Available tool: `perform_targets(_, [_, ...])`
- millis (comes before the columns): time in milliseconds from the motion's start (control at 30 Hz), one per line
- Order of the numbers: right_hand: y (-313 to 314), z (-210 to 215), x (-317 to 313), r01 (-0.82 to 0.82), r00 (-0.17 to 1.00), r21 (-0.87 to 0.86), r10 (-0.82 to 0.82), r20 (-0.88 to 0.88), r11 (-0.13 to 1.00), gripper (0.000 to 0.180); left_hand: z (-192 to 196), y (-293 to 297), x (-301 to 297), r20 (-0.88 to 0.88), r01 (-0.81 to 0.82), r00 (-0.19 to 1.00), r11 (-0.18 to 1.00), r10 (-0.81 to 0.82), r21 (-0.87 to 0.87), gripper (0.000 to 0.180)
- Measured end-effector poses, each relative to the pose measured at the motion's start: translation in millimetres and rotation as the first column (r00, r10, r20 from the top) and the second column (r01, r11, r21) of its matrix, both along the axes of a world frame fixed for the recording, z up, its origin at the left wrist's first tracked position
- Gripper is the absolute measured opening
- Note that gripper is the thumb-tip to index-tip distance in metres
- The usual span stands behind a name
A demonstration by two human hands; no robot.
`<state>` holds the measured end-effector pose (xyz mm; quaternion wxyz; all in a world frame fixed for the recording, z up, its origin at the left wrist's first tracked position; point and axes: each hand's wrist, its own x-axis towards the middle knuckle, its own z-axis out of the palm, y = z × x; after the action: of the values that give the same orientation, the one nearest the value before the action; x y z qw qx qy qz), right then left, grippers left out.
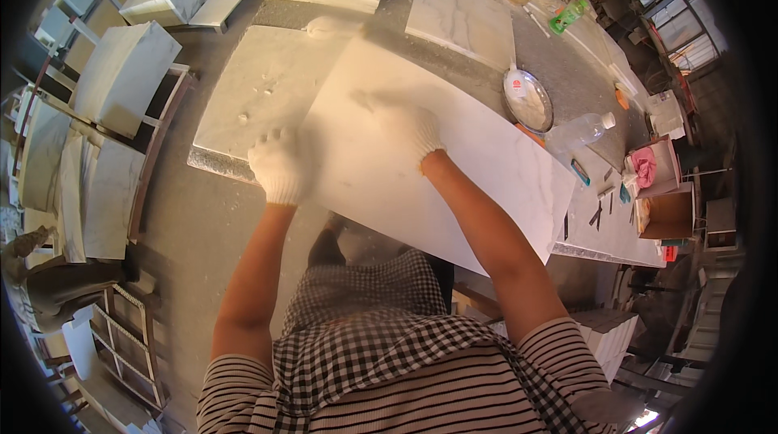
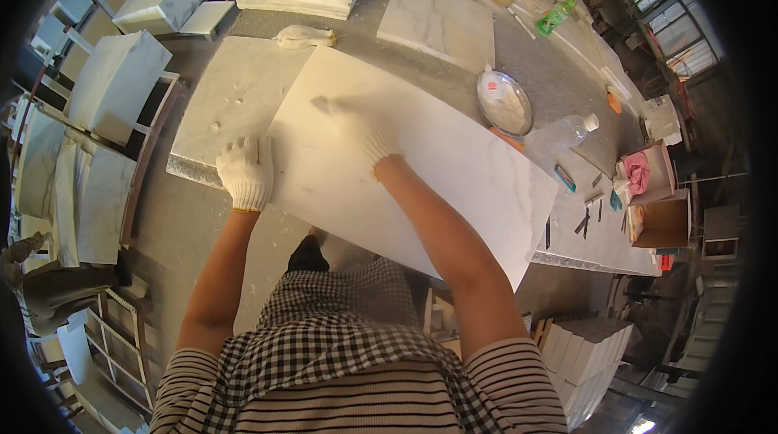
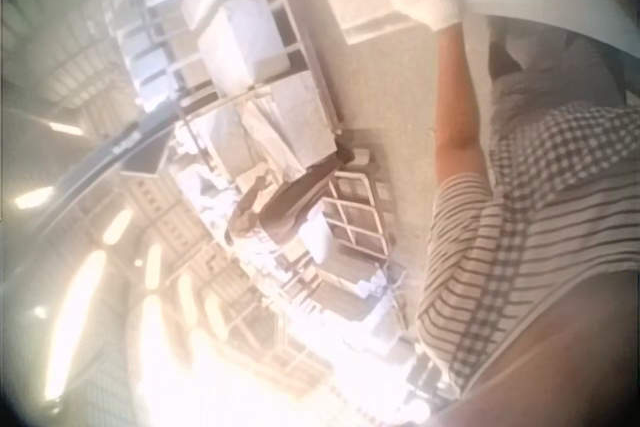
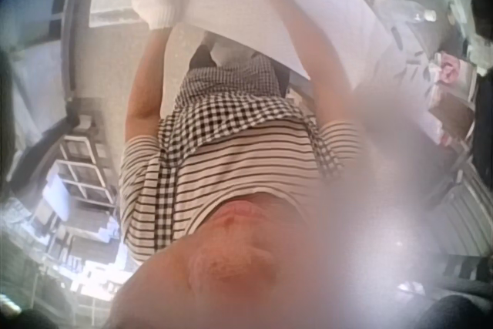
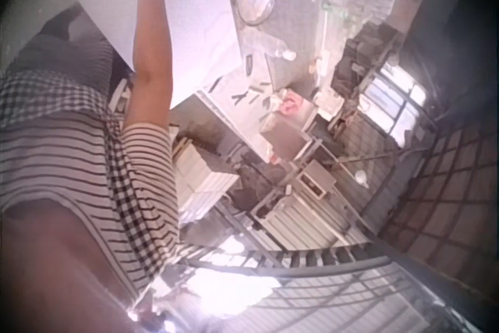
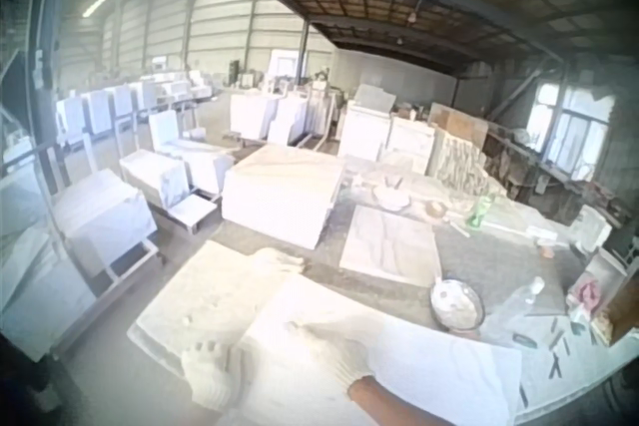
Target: The person scrapes a white foam sheet on a workbench using a small metal scraper. They repeatedly scrape the surface, lift the sheet to inspect it, and continue scraping different areas. Another worker is visible in the background handling similar foam sheets.
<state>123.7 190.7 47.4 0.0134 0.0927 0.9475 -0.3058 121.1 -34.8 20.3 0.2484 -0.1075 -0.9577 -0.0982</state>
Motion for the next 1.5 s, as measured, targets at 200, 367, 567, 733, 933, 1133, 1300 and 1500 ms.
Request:
perform_targets(200, [16,8,31,-0.235,0.813,-0.111,0.132,-0.567,0.966,0.04,2,-1,2,0.193,-0.03,0.98,0.998,0.039,-0.049,0.022])
perform_targets(367, [36,16,77,0.146,0.97,-0.366,-0.206,-0.131,0.919,0.043,1,-3,0,0.179,-0.015,0.984,1.0,0.02,-0.025,0.024])
perform_targets(567, [16,9,164,0.204,0.921,-0.545,-0.349,-0.176,0.813,0.047,-4,38,39,0.047,0.229,0.973,0.972,-0.227,-0.051,0.054])
perform_targets(733, [9,23,194,0.321,0.886,-0.546,-0.449,-0.115,0.774,0.049,-23,130,91,0.304,0.623,0.696,0.758,-0.651,0.196,0.078])
perform_targets(933, [1,42,203,0.35,0.847,-0.558,-0.509,-0.153,0.752,0.052,-12,155,19,0.329,0.506,0.827,0.859,-0.456,-0.08,0.084])
perform_targets(1133, [8,48,220,0.4,0.848,-0.529,-0.521,-0.095,0.748,0.052,17,54,-24,0.455,0.007,0.884,0.971,0.105,-0.238,0.087])
perform_targets(1300, [12,23,235,0.349,0.853,-0.562,-0.502,-0.14,0.75,0.052,16,-55,-20,0.194,-0.354,0.877,0.864,0.44,-0.358,0.064])
perform_targets(1500, [-15,5,233,0.17,0.938,-0.432,-0.28,-0.206,0.886,0.055,13,-73,28,-0.01,-0.164,0.986,0.98,0.166,0.116,0.032])
